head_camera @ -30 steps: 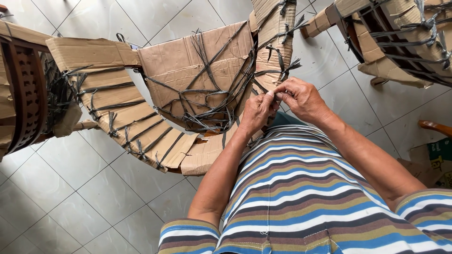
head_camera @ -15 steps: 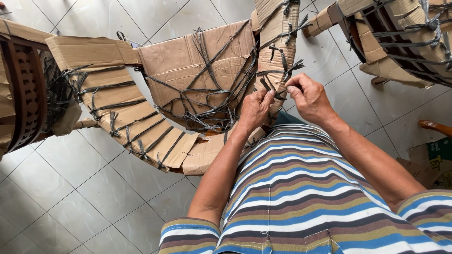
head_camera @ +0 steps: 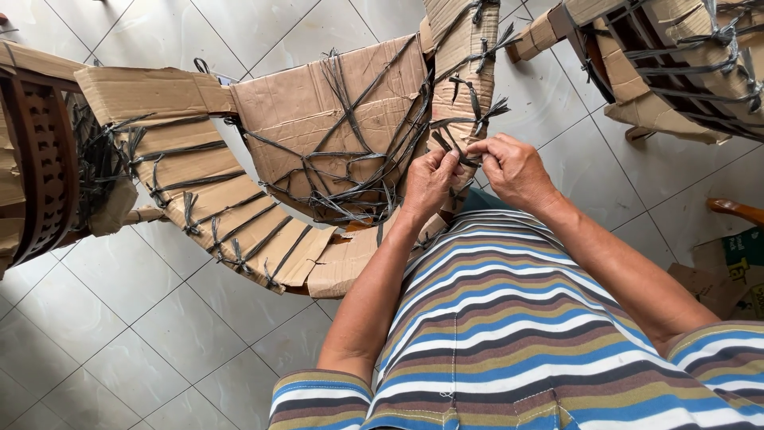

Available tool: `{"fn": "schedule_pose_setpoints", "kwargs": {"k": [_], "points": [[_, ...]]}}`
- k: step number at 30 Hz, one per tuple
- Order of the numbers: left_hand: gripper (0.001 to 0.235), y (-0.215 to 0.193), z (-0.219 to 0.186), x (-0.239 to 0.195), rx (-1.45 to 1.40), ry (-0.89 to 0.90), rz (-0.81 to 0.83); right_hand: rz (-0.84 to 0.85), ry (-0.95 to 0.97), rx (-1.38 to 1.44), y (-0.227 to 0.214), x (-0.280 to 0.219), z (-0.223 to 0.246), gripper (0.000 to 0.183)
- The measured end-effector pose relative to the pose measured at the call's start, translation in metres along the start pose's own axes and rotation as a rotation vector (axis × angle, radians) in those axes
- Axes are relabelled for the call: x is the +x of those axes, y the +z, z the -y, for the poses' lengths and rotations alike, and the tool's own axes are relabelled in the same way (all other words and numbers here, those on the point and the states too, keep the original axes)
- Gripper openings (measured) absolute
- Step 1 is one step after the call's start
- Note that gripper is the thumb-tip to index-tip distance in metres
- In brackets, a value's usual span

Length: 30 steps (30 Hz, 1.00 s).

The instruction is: Securing black plastic strips to a cardboard-covered chair frame by wrapping and tying them.

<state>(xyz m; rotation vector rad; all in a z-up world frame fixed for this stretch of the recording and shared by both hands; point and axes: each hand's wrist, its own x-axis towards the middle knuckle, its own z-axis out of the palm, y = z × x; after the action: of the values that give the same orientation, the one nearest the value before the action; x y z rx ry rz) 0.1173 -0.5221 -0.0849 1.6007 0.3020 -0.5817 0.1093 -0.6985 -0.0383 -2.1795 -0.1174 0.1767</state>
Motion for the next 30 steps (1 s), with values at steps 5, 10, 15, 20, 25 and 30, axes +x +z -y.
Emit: {"fn": "schedule_pose_setpoints", "kwargs": {"k": [5, 10, 15, 20, 25, 30], "points": [[0.025, 0.002, -0.004, -0.005, -0.183, -0.012, -0.029, 0.017, -0.02, -0.006, 0.002, -0.001, 0.007, 0.02], [0.022, 0.005, -0.011, -0.01, -0.271, 0.004, -0.03, 0.055, 0.015, -0.043, 0.013, -0.006, -0.01, 0.01], [0.028, 0.005, -0.008, -0.008, -0.112, 0.064, -0.025, 0.093, 0.034, -0.128, 0.015, -0.007, -0.011, 0.012], [0.019, 0.005, -0.007, -0.004, -0.087, 0.032, -0.082, 0.156, 0.14, -0.109, -0.004, -0.006, 0.012, 0.01], [0.025, -0.009, -0.022, -0.002, 0.218, 0.083, -0.053, 0.163, 0.202, -0.084, -0.011, -0.009, 0.016, 0.015], [0.02, -0.008, -0.008, 0.006, 0.218, 0.096, -0.001, 0.15, 0.122, -0.103, 0.0, -0.009, 0.002, 0.015]]}}
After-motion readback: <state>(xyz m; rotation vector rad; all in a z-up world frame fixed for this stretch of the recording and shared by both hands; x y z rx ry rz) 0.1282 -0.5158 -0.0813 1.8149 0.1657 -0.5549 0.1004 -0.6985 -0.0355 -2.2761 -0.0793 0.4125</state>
